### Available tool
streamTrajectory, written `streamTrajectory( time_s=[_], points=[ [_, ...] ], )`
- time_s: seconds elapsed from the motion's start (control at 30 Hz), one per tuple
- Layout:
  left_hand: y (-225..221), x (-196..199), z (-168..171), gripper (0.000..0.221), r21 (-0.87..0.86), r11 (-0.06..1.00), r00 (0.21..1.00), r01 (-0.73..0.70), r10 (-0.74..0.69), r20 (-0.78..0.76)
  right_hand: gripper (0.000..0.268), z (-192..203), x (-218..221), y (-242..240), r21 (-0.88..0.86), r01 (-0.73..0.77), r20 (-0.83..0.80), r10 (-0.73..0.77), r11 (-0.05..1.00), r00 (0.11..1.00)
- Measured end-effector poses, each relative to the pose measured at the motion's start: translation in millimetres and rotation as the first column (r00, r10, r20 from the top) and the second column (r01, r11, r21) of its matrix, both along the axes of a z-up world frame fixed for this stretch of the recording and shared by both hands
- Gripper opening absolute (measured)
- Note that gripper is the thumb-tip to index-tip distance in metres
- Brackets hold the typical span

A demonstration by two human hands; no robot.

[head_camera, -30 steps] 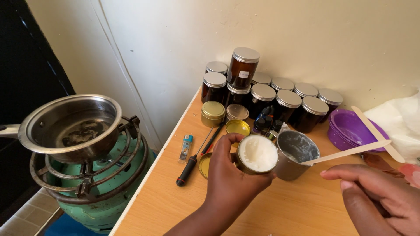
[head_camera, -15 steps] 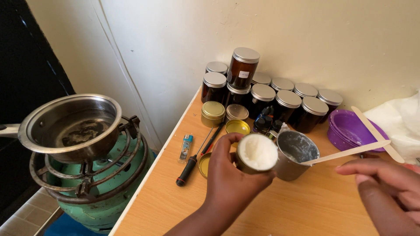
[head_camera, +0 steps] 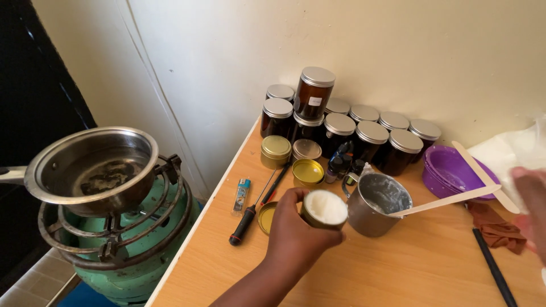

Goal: The person uses a wooden spatula to scoop a white, creamy substance from a small container into a metal mixing cup as part of a candle-making process.

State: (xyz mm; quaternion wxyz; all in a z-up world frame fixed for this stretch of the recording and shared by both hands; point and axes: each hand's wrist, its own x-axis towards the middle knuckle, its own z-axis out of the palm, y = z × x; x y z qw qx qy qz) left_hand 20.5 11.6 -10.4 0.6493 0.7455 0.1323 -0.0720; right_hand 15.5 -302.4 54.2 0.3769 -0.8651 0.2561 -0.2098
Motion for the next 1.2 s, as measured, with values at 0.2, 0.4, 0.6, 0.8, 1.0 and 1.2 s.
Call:
streamTrajectory(
  time_s=[0.2,0.4,0.6,0.8,1.0,1.2],
  points=[
    [3.6,3.1,-11.3,0.083,0.265,0.946,0.976,0.186,-0.209,0.063,0.069,-9.9,1.0,32.9,0.028,-0.215,0.288,0.198,0.976,0.937],
    [2.6,-8.4,2.9,0.084,0.323,0.855,0.914,0.407,-0.375,-0.158,0.054,-25.3,7.0,56.0,0.18,-0.324,0.289,0.265,0.929,0.92],
    [0.6,-4.4,-10.9,0.077,0.435,0.797,0.899,0.419,-0.43,-0.079,0.042,-55.9,22.4,40.0,0.329,-0.461,0.34,0.352,0.824,0.872],
    [-3.4,1.0,-28.1,0.074,0.44,0.779,0.885,0.448,-0.458,-0.091,0.016,-31.1,3.0,55.0,0.136,-0.408,0.451,0.31,0.903,0.837],
    [-2.5,-1.2,-30.1,0.074,0.49,0.747,0.866,0.45,-0.499,-0.035,0.026,-53.9,27.4,18.0,0.379,-0.361,0.338,0.236,0.852,0.911],
    [-4.1,3.8,-47.3,0.074,0.564,0.695,0.84,0.446,-0.542,0.003,0.027,-12.9,7.0,22.2,0.307,-0.268,0.333,0.16,0.913,0.929]
  ],
)
